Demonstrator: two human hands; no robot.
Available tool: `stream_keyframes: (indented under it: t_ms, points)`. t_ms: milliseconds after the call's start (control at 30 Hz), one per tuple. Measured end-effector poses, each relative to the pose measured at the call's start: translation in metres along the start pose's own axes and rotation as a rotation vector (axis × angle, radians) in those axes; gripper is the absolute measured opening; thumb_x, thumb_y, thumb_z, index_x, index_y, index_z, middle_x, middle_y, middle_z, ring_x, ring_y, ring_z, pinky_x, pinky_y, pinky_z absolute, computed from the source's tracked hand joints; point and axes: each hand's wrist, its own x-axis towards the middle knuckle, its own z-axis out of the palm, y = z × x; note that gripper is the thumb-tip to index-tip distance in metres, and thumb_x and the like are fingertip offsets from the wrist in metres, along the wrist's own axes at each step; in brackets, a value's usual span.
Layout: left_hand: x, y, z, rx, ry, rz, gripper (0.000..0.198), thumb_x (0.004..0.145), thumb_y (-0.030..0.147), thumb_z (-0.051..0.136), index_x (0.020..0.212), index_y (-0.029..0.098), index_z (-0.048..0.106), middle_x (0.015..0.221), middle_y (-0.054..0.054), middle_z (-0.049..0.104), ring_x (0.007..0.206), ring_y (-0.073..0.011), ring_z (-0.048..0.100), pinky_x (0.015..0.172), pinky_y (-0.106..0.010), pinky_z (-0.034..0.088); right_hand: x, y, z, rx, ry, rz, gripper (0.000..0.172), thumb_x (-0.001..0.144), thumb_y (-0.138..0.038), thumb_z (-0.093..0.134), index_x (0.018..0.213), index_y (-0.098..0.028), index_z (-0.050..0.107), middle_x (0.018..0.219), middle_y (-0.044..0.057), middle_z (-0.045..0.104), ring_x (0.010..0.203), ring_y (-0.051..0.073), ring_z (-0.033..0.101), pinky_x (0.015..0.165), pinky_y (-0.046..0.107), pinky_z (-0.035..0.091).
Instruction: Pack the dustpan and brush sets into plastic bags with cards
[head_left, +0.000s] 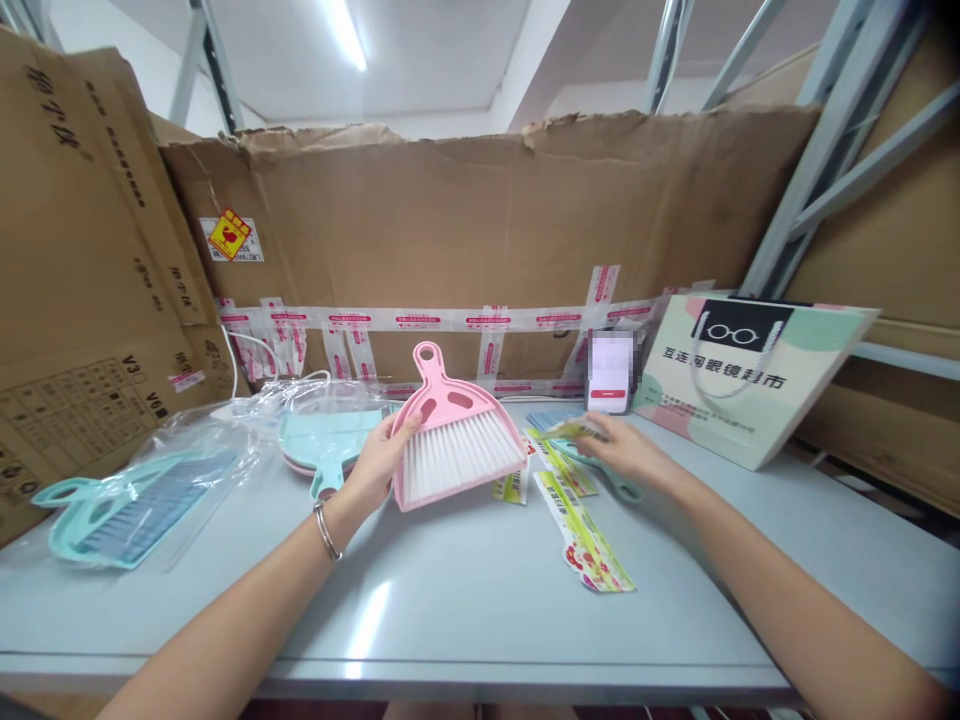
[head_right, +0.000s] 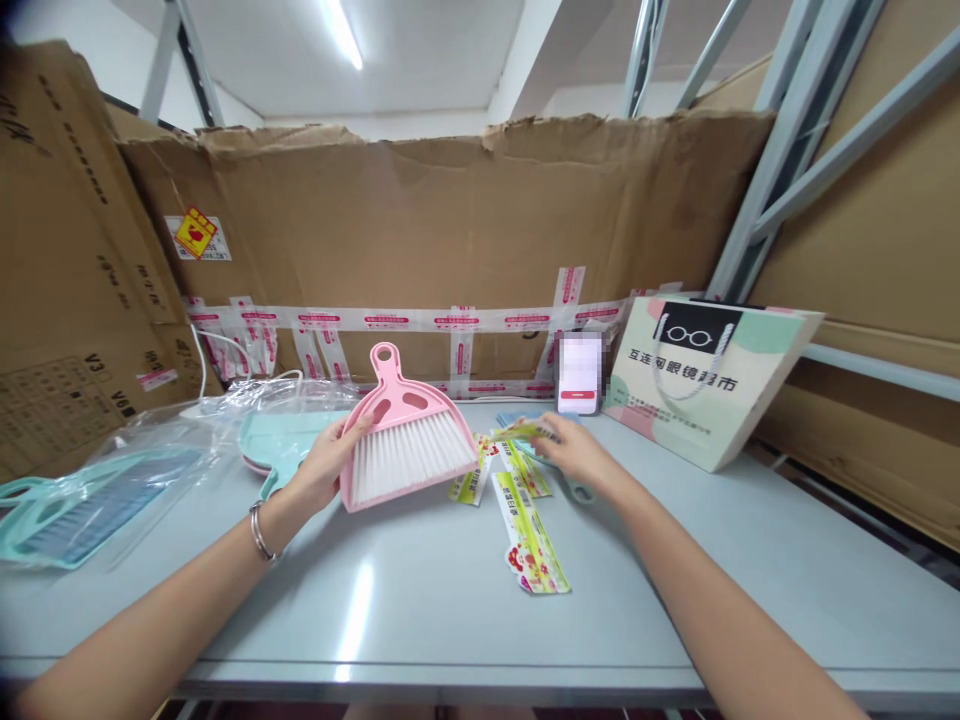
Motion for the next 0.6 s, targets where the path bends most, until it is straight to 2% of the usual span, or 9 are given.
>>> stream_keyframes:
  t_ms: [67,133,200,300,400,467,600]
  points:
    - [0.000,-0.002,-0.001,0.008,-0.009,0.017,0.047,0.066,0.049,0.068,0.099,0.016,0.063,0.091,-0.005,0.068,0.078,-0.0172,0.060,0.066,-0.025,0.045,0.000,-0.005,-0.011,0.161,0.094,0.054,0.017,0.071,-0.035,0.048,0.080,-0.021,0.049,0.076,0.005,0.062,0.066,0.018,0.057,0.056,0.029,0.042]
    - [0.000,-0.003,-0.002,0.019,-0.022,0.030,0.047,0.068,0.050,0.067,0.101,0.017,0.062,0.091,-0.005,0.068,0.079,-0.0172,0.060,0.066,-0.025,0.045,-0.002,-0.012,-0.023,0.318,0.114,0.115,0.024,0.071,-0.039,0.051,0.086,-0.021,0.048,0.077,0.005,0.063,0.064,0.018,0.057,0.054,0.029,0.043]
    - [0.000,-0.003,-0.002,0.036,-0.035,0.039,0.048,0.069,0.050,0.066,0.104,0.017,0.061,0.091,-0.005,0.067,0.079,-0.0175,0.060,0.066,-0.025,0.045,-0.007,-0.023,-0.033,0.427,0.047,0.113,0.032,0.069,-0.047,0.056,0.087,-0.021,0.047,0.076,0.006,0.065,0.064,0.018,0.058,0.053,0.028,0.042]
    - [-0.002,-0.003,-0.002,0.073,-0.072,0.048,0.047,0.070,0.051,0.064,0.104,0.018,0.061,0.087,-0.003,0.067,0.074,-0.0163,0.060,0.063,-0.024,0.045,-0.015,-0.049,-0.039,0.493,-0.150,-0.003,0.038,0.064,-0.054,0.063,0.078,-0.021,0.050,0.069,0.003,0.063,0.057,0.014,0.054,0.049,0.024,0.038]
    - [-0.004,-0.004,-0.001,0.105,-0.126,0.015,0.045,0.071,0.052,0.063,0.103,0.020,0.062,0.076,-0.001,0.066,0.060,-0.0135,0.057,0.052,-0.022,0.041,-0.020,-0.081,-0.029,0.459,-0.315,-0.112,0.033,0.061,-0.048,0.069,0.064,-0.020,0.053,0.059,-0.001,0.058,0.051,0.010,0.048,0.046,0.022,0.033]
    - [-0.004,-0.005,-0.001,0.097,-0.147,-0.001,0.047,0.071,0.055,0.061,0.104,0.021,0.061,0.072,-0.001,0.065,0.054,-0.0130,0.055,0.048,-0.022,0.039,-0.020,-0.099,-0.015,0.388,-0.378,-0.166,0.027,0.060,-0.043,0.071,0.060,-0.019,0.057,0.059,-0.001,0.058,0.053,0.010,0.048,0.049,0.023,0.035]
    - [-0.002,-0.007,-0.001,0.011,-0.168,0.003,0.054,0.073,0.056,0.059,0.111,0.019,0.056,0.081,-0.004,0.068,0.062,-0.0162,0.061,0.053,-0.025,0.044,-0.014,-0.112,0.015,0.301,-0.400,-0.219,0.020,0.062,-0.039,0.069,0.063,-0.019,0.064,0.066,-0.001,0.062,0.063,0.013,0.054,0.058,0.025,0.039]
